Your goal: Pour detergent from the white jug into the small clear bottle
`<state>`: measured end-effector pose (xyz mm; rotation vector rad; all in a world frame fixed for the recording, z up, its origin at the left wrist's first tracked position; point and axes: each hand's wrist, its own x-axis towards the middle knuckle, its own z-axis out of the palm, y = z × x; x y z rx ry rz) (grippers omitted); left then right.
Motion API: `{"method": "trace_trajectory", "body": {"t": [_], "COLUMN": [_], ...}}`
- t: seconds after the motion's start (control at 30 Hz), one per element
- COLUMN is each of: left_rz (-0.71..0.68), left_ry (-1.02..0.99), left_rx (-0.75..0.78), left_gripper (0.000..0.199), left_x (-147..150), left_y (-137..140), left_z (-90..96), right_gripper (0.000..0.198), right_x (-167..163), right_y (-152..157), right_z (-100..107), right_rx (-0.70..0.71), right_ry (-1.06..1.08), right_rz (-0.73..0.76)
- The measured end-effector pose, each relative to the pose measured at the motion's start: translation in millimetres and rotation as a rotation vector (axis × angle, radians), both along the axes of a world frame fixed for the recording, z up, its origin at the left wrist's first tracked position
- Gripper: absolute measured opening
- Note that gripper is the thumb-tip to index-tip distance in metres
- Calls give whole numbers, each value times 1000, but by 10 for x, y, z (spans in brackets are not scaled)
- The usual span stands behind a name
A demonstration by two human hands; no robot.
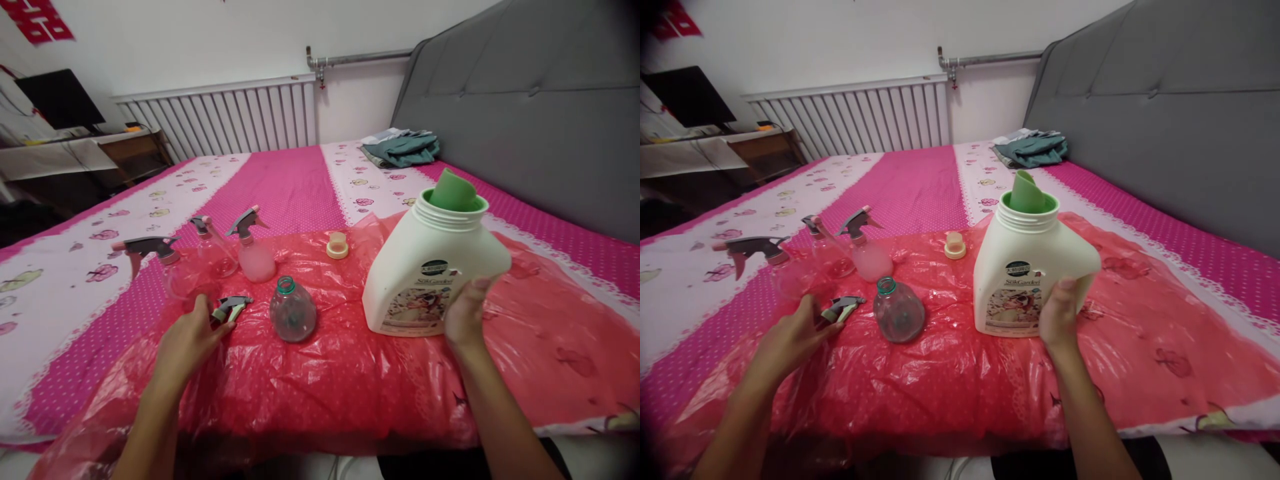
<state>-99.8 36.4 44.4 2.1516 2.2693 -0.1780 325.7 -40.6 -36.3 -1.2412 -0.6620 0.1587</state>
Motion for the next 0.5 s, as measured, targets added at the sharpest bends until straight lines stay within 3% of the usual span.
{"method": "trace_trajectory", "body": {"t": [0.2,0.5], "left_rz": [25,-80], "left_ry": [-80,-318], "left_rx": [66,219], "left_gripper": [46,50], "left_x": [-19,-23], "left_y": [31,111], "left_z": [-53,-151], "right_gripper": [105,116], "right_x": [-10,-29], "right_y": [-1,-14], "right_z": [15,52], "right_rx": [9,-31], "right_ry": [-5,23], "right_rz": [25,17]}}
